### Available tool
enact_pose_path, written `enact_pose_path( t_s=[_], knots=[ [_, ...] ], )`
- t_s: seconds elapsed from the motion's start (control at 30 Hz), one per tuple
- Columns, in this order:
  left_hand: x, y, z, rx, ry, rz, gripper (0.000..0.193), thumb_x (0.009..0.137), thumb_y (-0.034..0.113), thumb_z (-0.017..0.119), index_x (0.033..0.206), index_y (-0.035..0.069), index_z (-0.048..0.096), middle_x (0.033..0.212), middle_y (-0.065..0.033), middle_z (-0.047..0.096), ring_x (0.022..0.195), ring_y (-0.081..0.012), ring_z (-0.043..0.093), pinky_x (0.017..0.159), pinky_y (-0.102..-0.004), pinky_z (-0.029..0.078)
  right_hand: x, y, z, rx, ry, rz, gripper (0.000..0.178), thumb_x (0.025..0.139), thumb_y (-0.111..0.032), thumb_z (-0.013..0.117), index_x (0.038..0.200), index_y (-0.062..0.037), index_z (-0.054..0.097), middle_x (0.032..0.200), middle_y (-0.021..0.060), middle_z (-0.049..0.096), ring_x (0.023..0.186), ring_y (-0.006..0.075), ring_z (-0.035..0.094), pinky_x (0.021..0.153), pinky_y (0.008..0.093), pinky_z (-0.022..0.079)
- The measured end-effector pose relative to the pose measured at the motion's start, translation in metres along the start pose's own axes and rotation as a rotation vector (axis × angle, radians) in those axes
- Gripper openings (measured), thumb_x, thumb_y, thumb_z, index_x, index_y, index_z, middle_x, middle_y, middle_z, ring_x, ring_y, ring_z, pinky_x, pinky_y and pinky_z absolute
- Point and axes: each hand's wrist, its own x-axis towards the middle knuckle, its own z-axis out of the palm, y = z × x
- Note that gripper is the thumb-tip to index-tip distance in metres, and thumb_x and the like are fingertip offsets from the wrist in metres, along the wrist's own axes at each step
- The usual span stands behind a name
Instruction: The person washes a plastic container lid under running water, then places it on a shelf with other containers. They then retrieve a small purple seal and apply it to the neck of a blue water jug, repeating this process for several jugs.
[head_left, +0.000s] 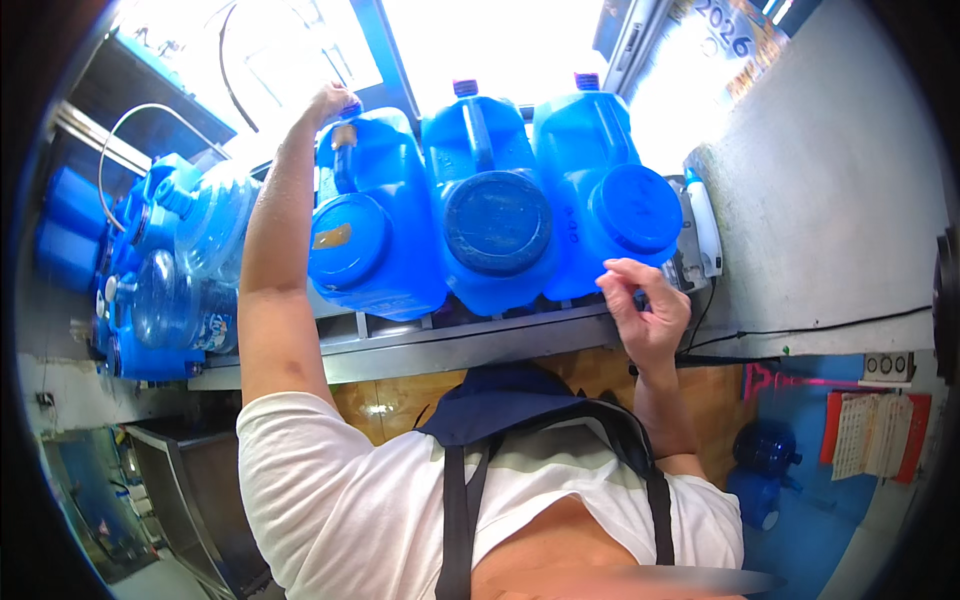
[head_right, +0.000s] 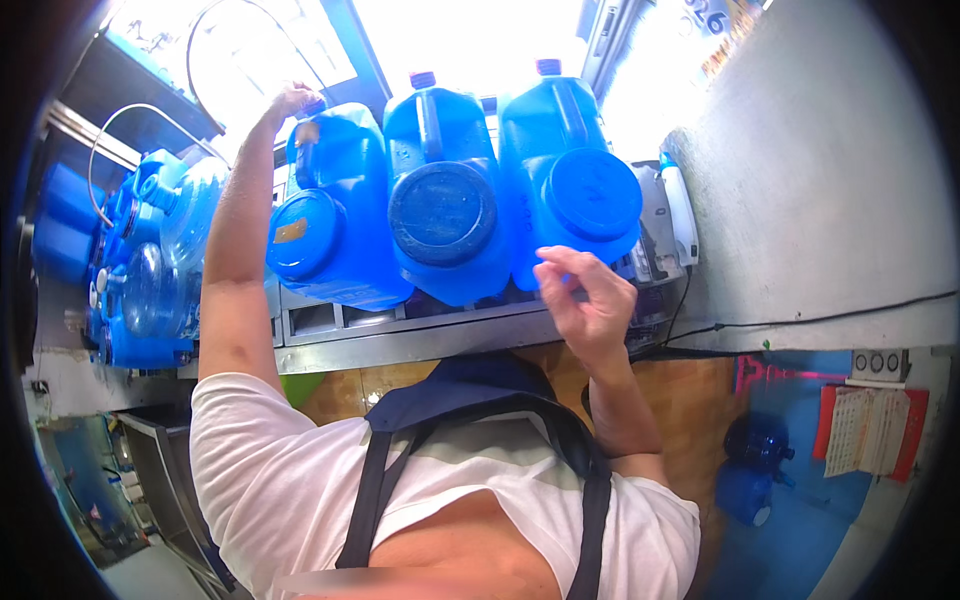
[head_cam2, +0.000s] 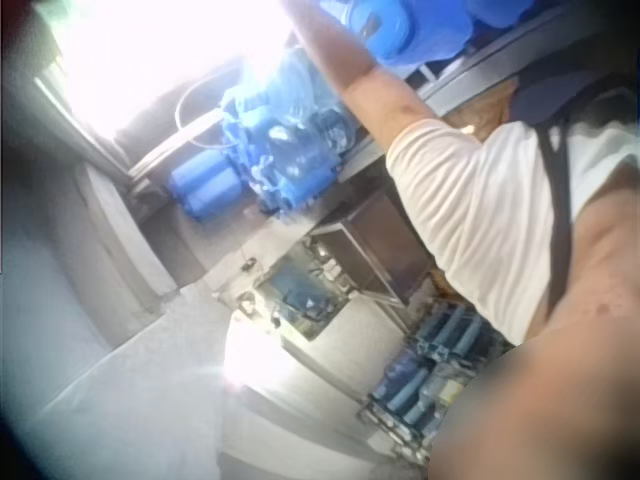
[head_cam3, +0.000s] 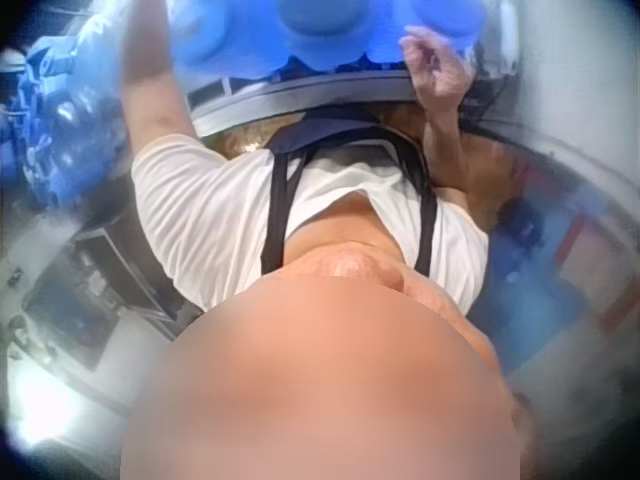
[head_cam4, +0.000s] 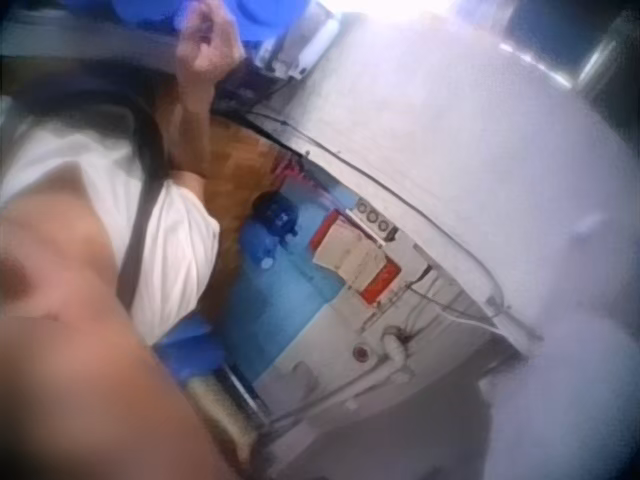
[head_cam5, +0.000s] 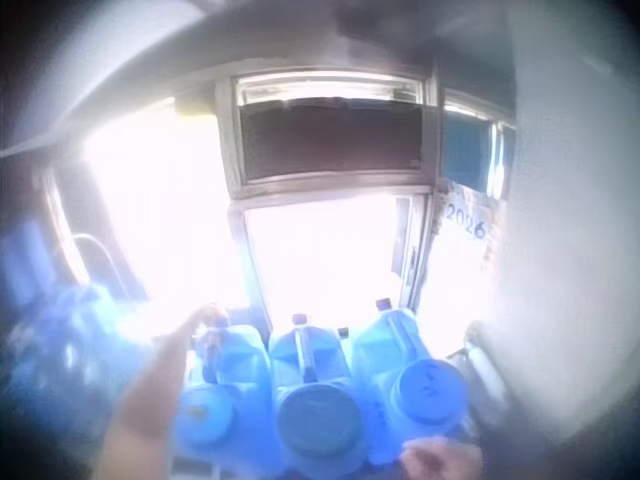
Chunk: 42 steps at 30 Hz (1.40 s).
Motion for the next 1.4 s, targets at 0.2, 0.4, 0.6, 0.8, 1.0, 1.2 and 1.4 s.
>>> enact_pose_path(
  t_s=[0.2, 0.4, 0.6, 0.8, 1.0, 1.2, 1.4],
  knots=[
    [0.032, -0.01, 0.026, -0.128, -0.016, 0.075, 0.02, 0.076, 0.016, 0.076, 0.093, 0.005, 0.075, 0.082, -0.0084, 0.073, 0.075, -0.0196, 0.069, 0.072, -0.0338, 0.057, -0.058, 0.058, -0.033, 0.056, 0.573, 0.098, 0.015, 0.093, -0.003, 0.063, 0.107, 0.0024, 0.062, 0.081, 0.005, 0.064, 0.066, 0.0074, 0.055, 0.059, 0.0196, 0.047],
    [0.038, -0.026, 0.035, 0.139, 0.106, 0.038, 0.065, 0.073, 0.028, 0.081, 0.123, -0.006, 0.059, 0.12, -0.0211, 0.064, 0.1, -0.0277, 0.067, 0.091, -0.0367, 0.053, -0.165, 0.131, -0.045, 0.046, 0.544, 0.638, 0.019, 0.092, -0.005, 0.061, 0.111, -0.0051, 0.057, 0.076, -0.0002, 0.057, 0.06, 0.0039, 0.049, 0.052, 0.0193, 0.039],
    [0.014, -0.011, 0.012, 0.154, -0.015, -0.18, 0.063, 0.072, 0.045, 0.078, 0.122, 0.009, 0.063, 0.12, -0.0104, 0.065, 0.104, -0.0265, 0.063, 0.09, -0.0405, 0.048, -0.195, 0.147, -0.043, 0.072, 0.444, 0.803, 0.018, 0.091, -0.004, 0.062, 0.109, -0.0049, 0.059, 0.074, -0.0032, 0.056, 0.059, 0.0027, 0.048, 0.053, 0.0196, 0.039],
    [0.033, -0.051, 0.011, -0.28, -0.182, -0.039, 0.059, 0.072, 0.037, 0.074, 0.121, 0.006, 0.06, 0.118, -0.0127, 0.06, 0.107, -0.0278, 0.056, 0.096, -0.0429, 0.042, -0.176, 0.139, -0.035, 0.063, 0.367, 0.689, 0.015, 0.091, -0.005, 0.062, 0.106, -0.0047, 0.061, 0.076, -0.0033, 0.056, 0.065, 0.0027, 0.05, 0.056, 0.0193, 0.042],
    [0.025, -0.038, 0.022, -0.146, 0.009, -0.088, 0.064, 0.065, 0.037, 0.081, 0.117, 0.005, 0.062, 0.111, -0.0104, 0.061, 0.104, -0.024, 0.057, 0.092, -0.0398, 0.045, -0.194, 0.139, -0.022, 0.103, 0.375, 0.776, 0.014, 0.09, -0.005, 0.062, 0.104, -0.0036, 0.061, 0.075, -0.0028, 0.057, 0.066, 0.0032, 0.052, 0.056, 0.0194, 0.043],
    [0.039, -0.03, 0.014, 0.025, -0.089, -0.019, 0.06, 0.07, 0.047, 0.076, 0.114, 0.007, 0.068, 0.113, -0.0099, 0.061, 0.104, -0.0221, 0.058, 0.087, -0.0361, 0.047, -0.227, 0.138, -0.01, 0.026, 0.337, 0.841, 0.015, 0.088, -0.006, 0.062, 0.103, -0.0035, 0.062, 0.071, -0.001, 0.058, 0.056, 0.0058, 0.053, 0.051, 0.0217, 0.043],
    [0.063, -0.065, 0.017, -0.013, -0.164, 0.044, 0.066, 0.074, 0.052, 0.073, 0.126, 0.012, 0.066, 0.131, -0.0132, 0.059, 0.124, -0.0266, 0.052, 0.101, -0.0405, 0.043, -0.259, 0.16, -0.02, -0.071, 0.382, 0.929, 0.021, 0.085, -0.009, 0.064, 0.105, -0.0009, 0.062, 0.069, 0.0008, 0.059, 0.055, 0.007, 0.054, 0.05, 0.0233, 0.044]
  ],
)
